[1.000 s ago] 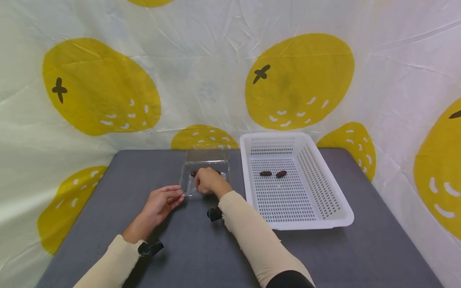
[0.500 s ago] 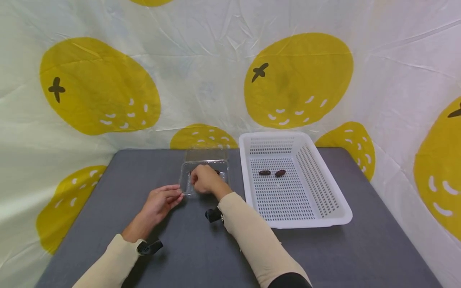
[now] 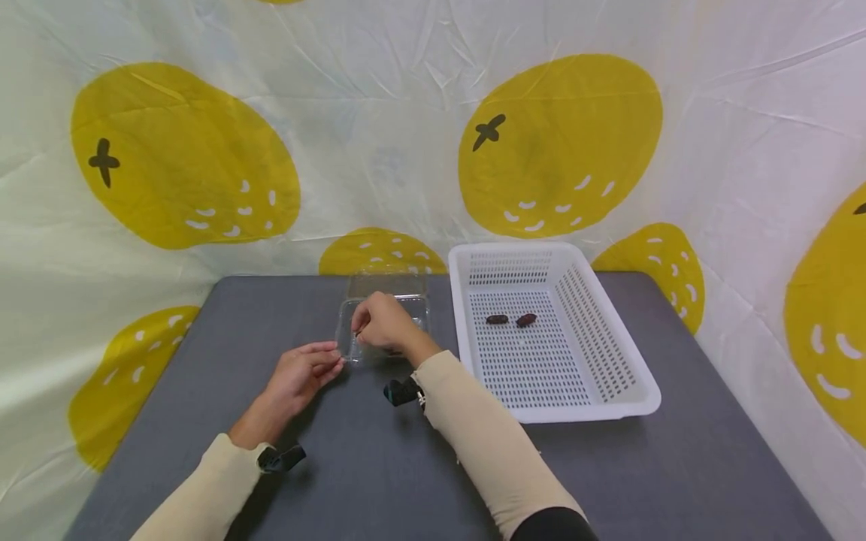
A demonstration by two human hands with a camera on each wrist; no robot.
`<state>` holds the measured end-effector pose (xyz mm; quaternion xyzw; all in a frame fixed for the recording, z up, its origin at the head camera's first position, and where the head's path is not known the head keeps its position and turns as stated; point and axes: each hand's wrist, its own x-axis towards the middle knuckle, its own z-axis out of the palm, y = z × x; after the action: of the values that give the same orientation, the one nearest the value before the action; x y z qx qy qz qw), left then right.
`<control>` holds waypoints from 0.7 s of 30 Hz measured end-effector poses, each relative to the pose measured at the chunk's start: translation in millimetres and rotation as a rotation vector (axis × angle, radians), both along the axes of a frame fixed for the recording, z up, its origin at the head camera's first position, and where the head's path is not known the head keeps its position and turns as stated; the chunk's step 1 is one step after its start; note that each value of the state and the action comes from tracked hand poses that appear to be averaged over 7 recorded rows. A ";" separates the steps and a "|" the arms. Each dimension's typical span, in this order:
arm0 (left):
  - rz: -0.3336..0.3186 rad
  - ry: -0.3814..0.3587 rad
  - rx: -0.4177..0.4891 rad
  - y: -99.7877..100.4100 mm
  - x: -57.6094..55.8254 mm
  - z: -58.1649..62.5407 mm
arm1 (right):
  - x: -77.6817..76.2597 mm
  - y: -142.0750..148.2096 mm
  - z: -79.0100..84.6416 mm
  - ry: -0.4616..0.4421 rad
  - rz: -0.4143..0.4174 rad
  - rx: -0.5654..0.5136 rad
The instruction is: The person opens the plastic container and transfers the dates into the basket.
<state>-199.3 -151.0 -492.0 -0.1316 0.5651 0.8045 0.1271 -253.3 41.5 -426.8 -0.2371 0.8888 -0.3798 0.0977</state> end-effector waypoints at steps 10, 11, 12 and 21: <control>0.009 -0.006 -0.005 -0.2 1.0 2.2 | 0.7 4.6 18.8 0.010 -0.005 0.005; 0.006 -0.005 -0.003 -0.1 1.6 2.4 | 0.7 6.0 20.1 0.009 -0.006 0.005; 0.009 -0.004 -0.001 0.1 2.1 2.3 | 0.8 7.5 21.6 0.010 -0.007 0.005; 0.004 -0.006 0.000 -0.9 1.3 1.8 | -2.4 22.8 33.6 0.006 0.018 -0.038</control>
<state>-198.0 -151.9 -490.2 -0.1352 0.5643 0.8044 0.1274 -255.7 64.4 -393.1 -0.2479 0.8796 -0.3949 0.0941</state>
